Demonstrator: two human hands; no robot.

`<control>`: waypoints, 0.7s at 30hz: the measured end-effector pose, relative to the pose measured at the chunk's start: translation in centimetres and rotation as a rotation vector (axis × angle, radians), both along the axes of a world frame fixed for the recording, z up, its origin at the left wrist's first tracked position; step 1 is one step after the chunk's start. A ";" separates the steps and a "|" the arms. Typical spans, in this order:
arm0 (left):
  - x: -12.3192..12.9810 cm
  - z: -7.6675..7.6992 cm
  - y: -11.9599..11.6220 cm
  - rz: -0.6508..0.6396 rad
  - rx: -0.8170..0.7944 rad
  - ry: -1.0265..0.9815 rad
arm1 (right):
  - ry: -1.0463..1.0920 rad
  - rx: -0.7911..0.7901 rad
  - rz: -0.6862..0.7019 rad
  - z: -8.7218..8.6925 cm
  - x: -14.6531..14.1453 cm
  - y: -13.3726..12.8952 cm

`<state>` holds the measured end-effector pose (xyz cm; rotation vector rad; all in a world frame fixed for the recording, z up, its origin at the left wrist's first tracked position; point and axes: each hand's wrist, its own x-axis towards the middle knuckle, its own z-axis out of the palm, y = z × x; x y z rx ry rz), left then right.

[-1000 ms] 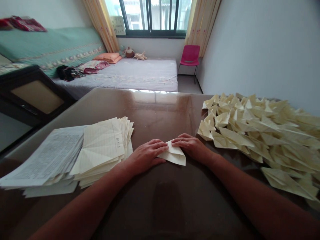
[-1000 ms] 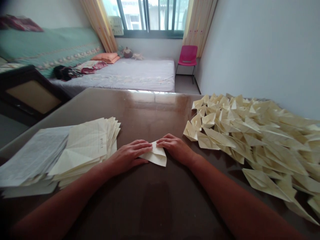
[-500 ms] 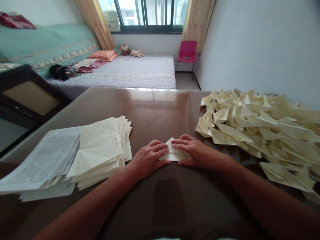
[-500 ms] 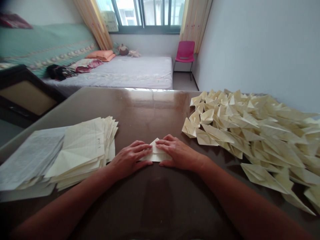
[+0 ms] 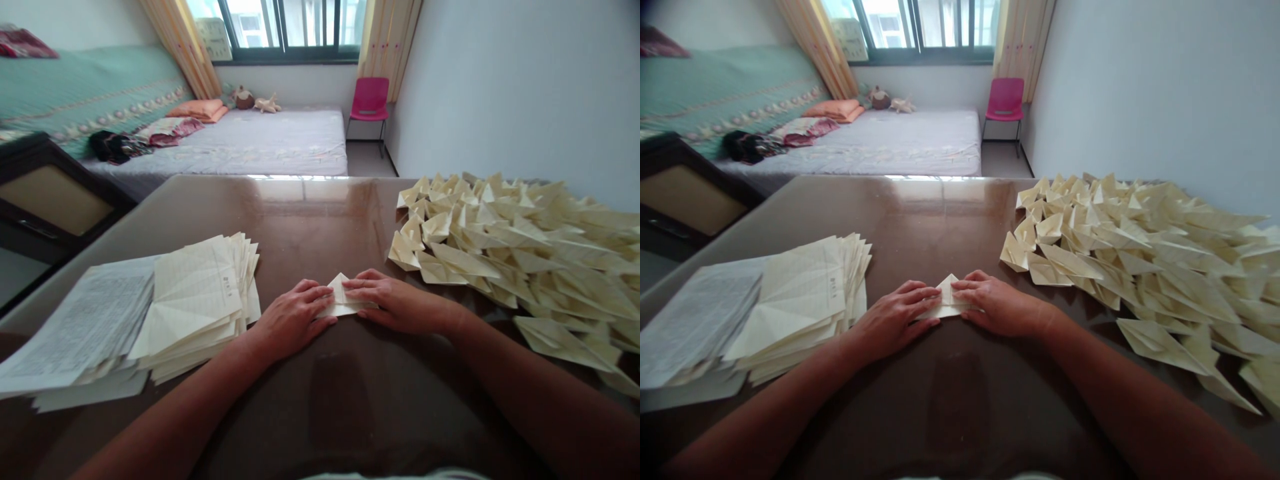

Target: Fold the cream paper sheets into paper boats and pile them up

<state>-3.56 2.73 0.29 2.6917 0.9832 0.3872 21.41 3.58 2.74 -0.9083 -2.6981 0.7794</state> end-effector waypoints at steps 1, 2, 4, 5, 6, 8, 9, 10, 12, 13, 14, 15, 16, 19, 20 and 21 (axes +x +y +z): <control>-0.1 0.0 0.1 -0.001 -0.009 -0.003 | 0.001 -0.008 -0.006 0.0 0.0 0.0; -0.1 0.0 0.1 -0.002 -0.017 -0.005 | 0.001 -0.015 -0.015 0.0 0.1 0.0; -0.3 0.0 0.3 -0.006 -0.033 -0.007 | 0.004 -0.034 -0.030 -0.2 0.1 0.1; -0.4 0.0 0.4 -0.010 -0.042 -0.007 | 0.007 -0.044 -0.036 -0.3 0.2 0.2; -0.4 0.0 0.5 -0.017 -0.051 -0.007 | 0.012 -0.052 -0.040 -0.3 0.2 0.3; -0.6 0.1 0.7 -0.033 -0.064 -0.011 | 0.022 -0.059 -0.046 -0.4 0.2 0.3; -0.6 0.2 0.7 -0.040 -0.065 -0.016 | 0.025 -0.058 -0.048 -0.4 0.3 0.4; -0.7 0.4 0.8 -0.045 -0.064 -0.020 | 0.027 -0.055 -0.047 -0.4 0.3 0.4; -0.7 0.6 0.8 -0.054 -0.060 -0.025 | 0.030 -0.051 -0.038 -0.4 0.3 0.4; -0.7 0.6 0.8 -0.058 -0.059 -0.024 | 0.035 -0.051 -0.032 -0.4 0.4 0.4; -0.7 0.7 0.8 -0.061 -0.060 -0.021 | 0.041 -0.052 -0.028 -0.3 0.4 0.4; -0.7 0.7 0.8 -0.063 -0.060 -0.018 | 0.047 -0.055 -0.025 -0.3 0.4 0.3; -0.7 0.7 0.8 -0.064 -0.061 -0.015 | 0.051 -0.058 -0.025 -0.3 0.5 0.3; -0.7 0.7 0.8 -0.064 -0.061 -0.010 | 0.049 -0.056 -0.034 -0.3 0.4 0.3; -0.8 0.7 0.9 -0.065 -0.061 -0.006 | 0.044 -0.051 -0.039 -0.4 0.4 0.3; -0.8 0.6 0.9 -0.068 -0.060 0.000 | 0.039 -0.046 -0.046 -0.4 0.3 0.2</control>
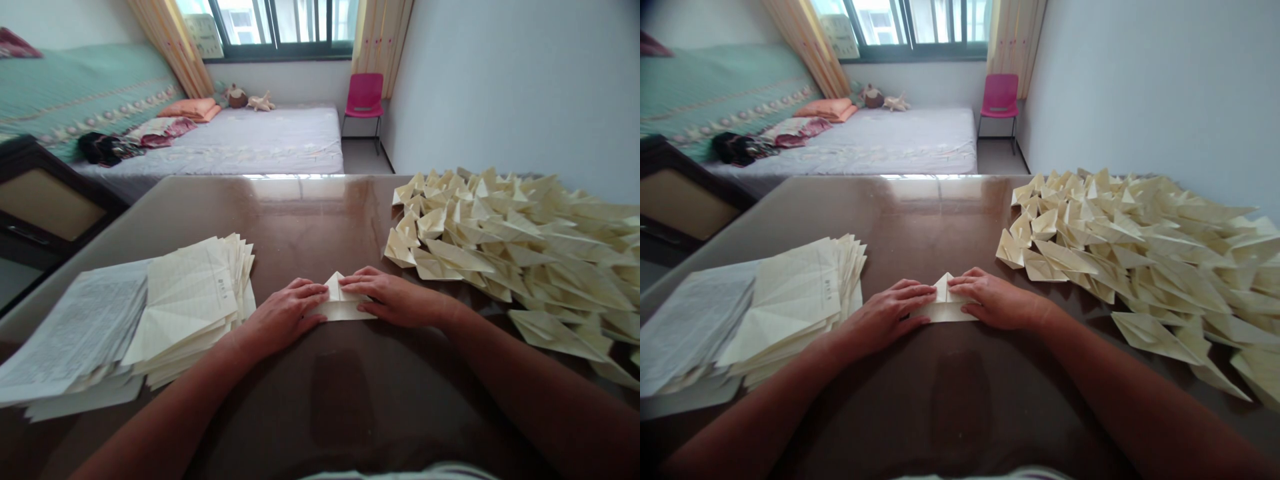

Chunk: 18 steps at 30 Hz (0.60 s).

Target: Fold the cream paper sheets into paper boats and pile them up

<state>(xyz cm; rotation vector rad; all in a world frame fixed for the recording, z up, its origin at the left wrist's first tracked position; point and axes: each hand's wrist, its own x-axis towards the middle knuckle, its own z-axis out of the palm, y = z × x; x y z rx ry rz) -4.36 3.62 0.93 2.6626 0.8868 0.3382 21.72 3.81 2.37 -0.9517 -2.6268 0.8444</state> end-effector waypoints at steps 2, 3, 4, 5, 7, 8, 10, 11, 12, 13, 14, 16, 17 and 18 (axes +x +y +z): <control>-0.1 0.0 0.1 -0.012 0.002 0.019 | -0.010 0.013 -0.012 -0.1 -0.2 -0.1; -0.2 0.0 0.1 -0.020 0.004 0.030 | -0.017 0.023 -0.017 -0.1 -0.2 -0.2; -0.2 -0.1 0.1 -0.029 0.007 0.041 | -0.026 0.037 -0.022 -0.1 -0.3 -0.3; -0.2 -0.1 0.1 -0.035 0.014 0.049 | -0.039 0.054 -0.027 -0.2 -0.4 -0.4; -0.2 -0.1 0.1 -0.036 0.037 0.058 | -0.068 0.094 -0.033 -0.3 -0.6 -0.6; -0.1 -0.1 0.0 -0.034 0.051 0.060 | -0.080 0.112 -0.036 -0.3 -0.6 -0.7; 0.0 0.0 -0.1 -0.029 0.075 0.060 | -0.085 0.142 -0.042 -0.4 -0.8 -0.8; 0.1 0.1 -0.1 -0.027 0.086 0.060 | -0.081 0.153 -0.045 -0.4 -0.9 -0.9; 0.2 0.1 -0.2 -0.027 0.098 0.063 | -0.077 0.165 -0.053 -0.4 -1.0 -1.0; 0.3 0.1 -0.3 -0.026 0.113 0.069 | -0.078 0.178 -0.066 -0.5 -1.2 -1.1; 0.4 0.2 -0.4 -0.025 0.133 0.081 | -0.088 0.194 -0.082 -0.5 -1.4 -1.2; 0.6 0.1 -0.6 -0.024 0.187 0.113 | -0.133 0.235 -0.118 -0.5 -1.9 -1.5; 0.8 0.1 -0.8 -0.023 0.218 0.129 | -0.163 0.255 -0.132 -0.5 -2.2 -1.7; 0.9 0.0 -0.9 -0.021 0.249 0.143 | -0.190 0.272 -0.141 -0.5 -2.4 -1.9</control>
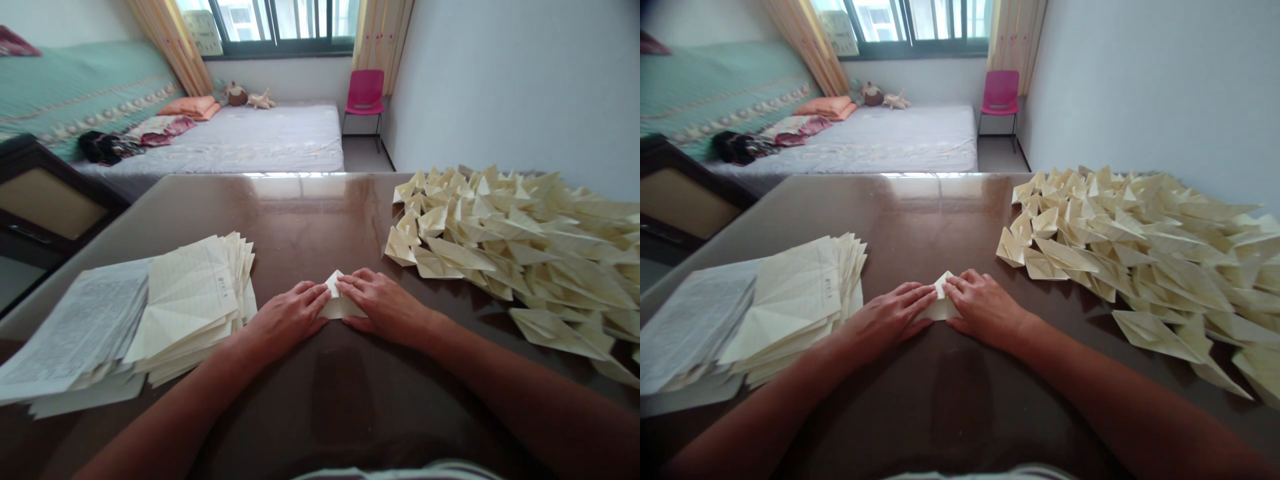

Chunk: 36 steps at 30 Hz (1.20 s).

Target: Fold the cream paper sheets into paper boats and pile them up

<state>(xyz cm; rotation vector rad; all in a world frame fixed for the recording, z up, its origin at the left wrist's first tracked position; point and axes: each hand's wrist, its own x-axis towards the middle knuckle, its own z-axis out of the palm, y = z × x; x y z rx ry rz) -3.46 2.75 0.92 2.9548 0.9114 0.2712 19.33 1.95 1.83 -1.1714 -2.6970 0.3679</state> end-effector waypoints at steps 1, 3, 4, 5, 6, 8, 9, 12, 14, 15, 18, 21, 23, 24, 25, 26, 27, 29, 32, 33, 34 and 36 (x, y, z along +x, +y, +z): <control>0.1 -0.1 -0.1 -0.001 0.031 0.009 | -0.020 0.011 -0.006 0.0 -0.2 -0.1; 0.4 -0.2 -0.3 -0.007 0.086 0.022 | -0.033 0.017 -0.010 0.1 -0.4 -0.3; 0.5 -0.3 -0.3 -0.013 0.108 0.027 | -0.031 0.015 -0.008 0.2 -0.4 -0.4; 0.5 -0.3 -0.4 -0.021 0.128 0.034 | -0.028 0.010 -0.006 0.3 -0.5 -0.4; 0.6 -0.4 -0.4 -0.027 0.146 0.044 | -0.027 0.007 -0.005 0.3 -0.4 -0.4; 0.5 -0.5 -0.4 -0.039 0.177 0.070 | -0.037 0.003 -0.005 0.4 -0.4 -0.3; 0.4 -0.6 -0.3 -0.045 0.186 0.083 | -0.044 0.002 -0.008 0.5 -0.4 -0.3; 0.0 -1.0 -0.2 -0.055 0.185 0.102 | -0.050 -0.001 -0.012 0.5 -0.4 -0.4; -0.1 -1.1 -0.2 -0.063 0.173 0.091 | -0.044 -0.004 -0.016 0.5 -0.5 -0.4; -0.1 -1.2 -0.2 -0.063 0.166 0.079 | -0.044 -0.004 -0.017 0.5 -0.5 -0.5; -0.1 -1.0 -0.2 -0.048 0.144 0.038 | -0.049 -0.005 -0.022 0.6 -0.6 -0.5; -0.1 -0.7 -0.1 -0.038 0.101 0.018 | -0.044 -0.009 -0.026 0.6 -0.6 -0.6; -0.2 -0.6 0.2 -0.047 0.066 0.015 | -0.039 -0.013 -0.027 0.7 -0.5 -0.6; -0.4 -0.5 0.3 -0.054 0.049 0.016 | -0.039 -0.015 -0.026 0.7 -0.5 -0.5; -0.5 -0.4 0.5 -0.060 0.035 0.017 | -0.040 -0.017 -0.024 0.7 -0.5 -0.5; -0.6 -0.3 0.6 -0.064 0.023 0.018 | -0.042 -0.018 -0.023 0.7 -0.5 -0.5; -0.7 -0.2 0.7 -0.068 0.014 0.018 | -0.044 -0.019 -0.022 0.7 -0.5 -0.5; -0.7 -0.1 0.8 -0.078 0.005 0.018 | -0.047 -0.017 -0.023 0.7 -0.5 -0.5; -0.5 -0.1 0.5 -0.080 0.031 0.036 | -0.046 -0.009 -0.021 0.6 -0.5 -0.5; -0.3 -0.2 0.3 -0.078 0.057 0.047 | -0.045 -0.006 -0.020 0.6 -0.5 -0.5; -0.1 -0.3 0.1 -0.075 0.089 0.057 | -0.046 -0.004 -0.019 0.6 -0.5 -0.4; 0.2 -0.6 -0.3 -0.072 0.149 0.073 | -0.048 -0.002 -0.026 0.6 -0.5 -0.4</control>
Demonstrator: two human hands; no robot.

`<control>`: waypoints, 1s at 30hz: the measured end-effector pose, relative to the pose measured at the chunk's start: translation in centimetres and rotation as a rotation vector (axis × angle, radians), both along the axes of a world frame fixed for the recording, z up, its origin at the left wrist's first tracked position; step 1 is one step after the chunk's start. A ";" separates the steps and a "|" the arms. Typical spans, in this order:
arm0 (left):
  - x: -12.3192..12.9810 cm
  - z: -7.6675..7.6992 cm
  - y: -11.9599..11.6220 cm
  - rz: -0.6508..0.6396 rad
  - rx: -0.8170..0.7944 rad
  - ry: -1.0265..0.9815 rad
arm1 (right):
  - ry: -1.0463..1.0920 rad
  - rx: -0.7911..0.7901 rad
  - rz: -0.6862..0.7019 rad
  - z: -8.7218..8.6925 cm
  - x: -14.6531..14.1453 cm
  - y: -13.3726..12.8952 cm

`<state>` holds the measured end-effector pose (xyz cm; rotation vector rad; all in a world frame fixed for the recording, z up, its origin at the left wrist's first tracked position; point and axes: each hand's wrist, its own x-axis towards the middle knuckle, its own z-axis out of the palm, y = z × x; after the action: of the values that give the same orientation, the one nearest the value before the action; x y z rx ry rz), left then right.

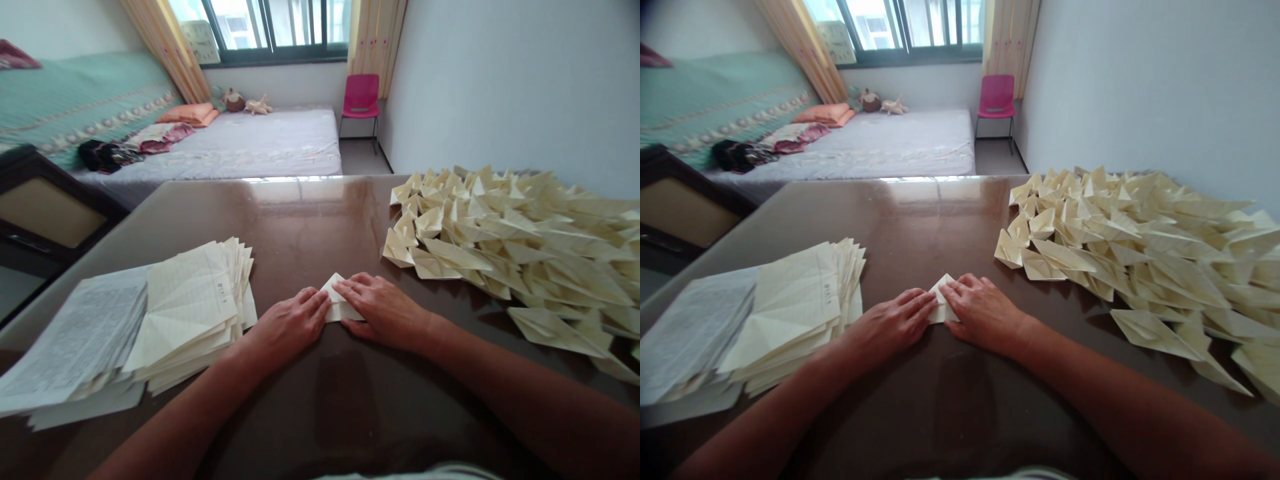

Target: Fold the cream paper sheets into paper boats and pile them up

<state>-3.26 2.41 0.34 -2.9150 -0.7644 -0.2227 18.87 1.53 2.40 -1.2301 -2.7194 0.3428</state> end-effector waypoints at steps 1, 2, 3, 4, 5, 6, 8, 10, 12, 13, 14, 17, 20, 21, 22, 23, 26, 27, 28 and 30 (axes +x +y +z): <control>0.1 -0.1 -0.2 0.002 0.024 0.001 | -0.002 0.001 -0.006 0.0 0.0 0.0; 0.2 -0.2 -0.3 0.006 0.044 -0.002 | -0.006 0.001 -0.011 0.0 0.0 0.0; 0.3 -0.3 -0.4 0.010 0.060 -0.008 | -0.011 0.000 -0.015 0.1 -0.1 0.0; 0.3 -0.3 -0.5 0.013 0.077 -0.013 | -0.018 -0.001 -0.018 0.1 -0.1 0.0; 0.4 -0.2 -0.5 0.011 0.094 -0.014 | -0.025 -0.002 -0.021 0.1 -0.1 0.0; 0.4 -0.1 -0.6 0.004 0.110 -0.012 | -0.032 -0.003 -0.024 0.1 -0.1 0.0; 0.3 0.0 -0.5 -0.019 0.130 0.005 | -0.040 -0.003 -0.034 0.1 -0.2 0.0; 0.2 0.1 -0.5 -0.026 0.132 0.011 | -0.043 0.005 -0.043 0.0 -0.2 -0.1; 0.1 0.1 -0.4 -0.005 0.114 -0.012 | -0.040 0.016 -0.053 -0.1 -0.3 -0.2; 0.1 0.0 -0.3 0.012 0.100 -0.028 | -0.038 0.022 -0.060 -0.1 -0.3 -0.2; 0.1 0.0 -0.2 0.031 0.085 -0.043 | -0.034 0.031 -0.070 -0.2 -0.4 -0.2; 0.2 -0.1 -0.1 0.079 0.046 -0.062 | -0.032 0.066 -0.102 -0.3 -0.6 -0.3; 0.5 -0.1 -0.1 0.097 0.024 -0.041 | -0.076 0.117 -0.105 -0.4 -0.8 -0.4; 0.6 -0.1 -0.1 0.101 0.020 -0.037 | -0.097 0.131 -0.094 -0.5 -0.8 -0.4; 0.6 -0.1 -0.2 0.104 0.018 -0.038 | -0.115 0.142 -0.081 -0.6 -0.8 -0.4; 0.6 -0.1 -0.2 0.104 0.015 -0.041 | -0.127 0.149 -0.066 -0.7 -0.7 -0.4; 0.5 0.0 0.0 0.105 -0.032 -0.052 | -0.123 0.133 -0.022 -0.9 -0.4 -0.2; 0.4 0.1 0.2 0.115 -0.071 -0.063 | -0.107 0.110 -0.011 -0.8 -0.2 -0.1; 0.2 0.2 0.3 0.134 -0.120 -0.082 | -0.084 0.075 -0.004 -0.8 0.0 0.1; 0.0 0.2 0.7 0.190 -0.232 -0.136 | -0.030 -0.018 -0.014 -0.5 0.5 0.5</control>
<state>-3.23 3.12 0.59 -3.0371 -1.1542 -0.3364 19.42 1.98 1.93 -1.2688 -2.7371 0.3514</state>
